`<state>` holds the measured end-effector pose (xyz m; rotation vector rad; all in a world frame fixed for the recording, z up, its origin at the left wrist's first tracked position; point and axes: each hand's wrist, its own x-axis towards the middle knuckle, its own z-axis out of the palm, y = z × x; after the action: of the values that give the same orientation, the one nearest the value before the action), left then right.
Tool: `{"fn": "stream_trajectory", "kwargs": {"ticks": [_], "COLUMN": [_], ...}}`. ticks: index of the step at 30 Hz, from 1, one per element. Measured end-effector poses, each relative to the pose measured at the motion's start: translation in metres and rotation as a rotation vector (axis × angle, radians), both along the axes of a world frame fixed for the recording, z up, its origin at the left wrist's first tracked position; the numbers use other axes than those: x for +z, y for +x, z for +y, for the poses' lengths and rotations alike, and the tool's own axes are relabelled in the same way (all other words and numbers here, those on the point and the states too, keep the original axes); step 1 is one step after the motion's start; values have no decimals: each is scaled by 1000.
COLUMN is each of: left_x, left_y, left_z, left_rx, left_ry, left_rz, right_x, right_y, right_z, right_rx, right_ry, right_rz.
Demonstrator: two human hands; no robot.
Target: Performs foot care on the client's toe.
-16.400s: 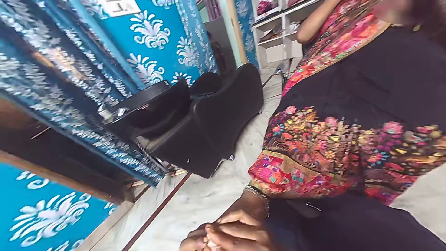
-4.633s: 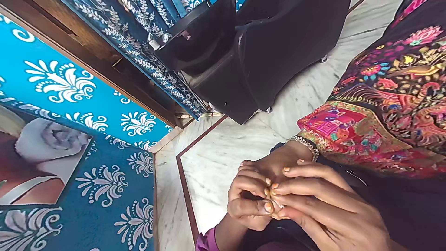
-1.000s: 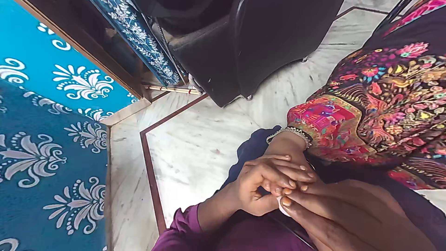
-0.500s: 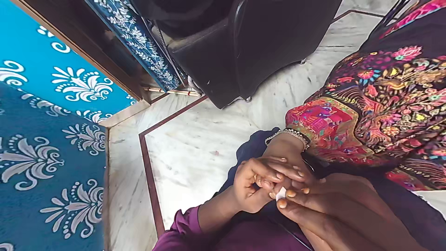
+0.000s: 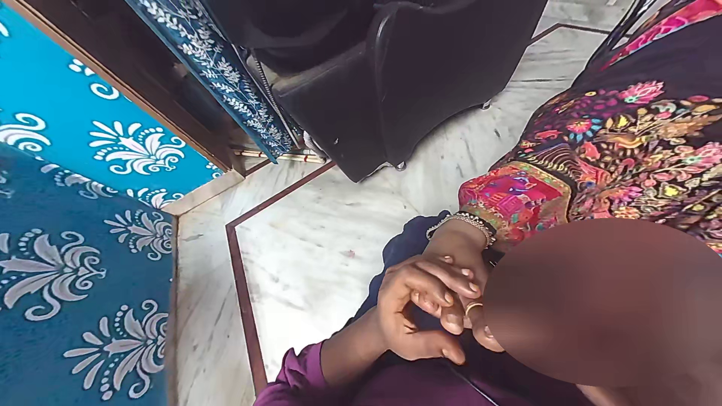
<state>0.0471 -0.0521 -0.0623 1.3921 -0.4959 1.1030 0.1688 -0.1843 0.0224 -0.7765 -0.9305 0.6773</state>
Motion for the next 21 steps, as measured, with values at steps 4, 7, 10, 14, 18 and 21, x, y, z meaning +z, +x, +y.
{"fn": "stream_trajectory", "kwargs": {"ticks": [4,7,10,14,18,21], "left_x": [16,41,57,48,31,27], "left_y": [-9,-17,-16,-12,-13,-12], "left_z": [7,8,1,0,1,3], "left_rx": [44,340,509,464,480,484], "left_ry": [27,256,399,388,433,441], "left_rz": [125,280,397,293,160,106], "right_x": [2,2,1,-1,-3,-5], "right_y": [16,21,16,8,5,1], "right_z": [-7,-16,-16,-9,-9,-11], "right_rx": [-308,-452,-499,-530,-432,-375], "right_ry": [38,44,61,-15,-9,-1], "right_rz": [-463,-773,-874,-828,-822,-863]}}
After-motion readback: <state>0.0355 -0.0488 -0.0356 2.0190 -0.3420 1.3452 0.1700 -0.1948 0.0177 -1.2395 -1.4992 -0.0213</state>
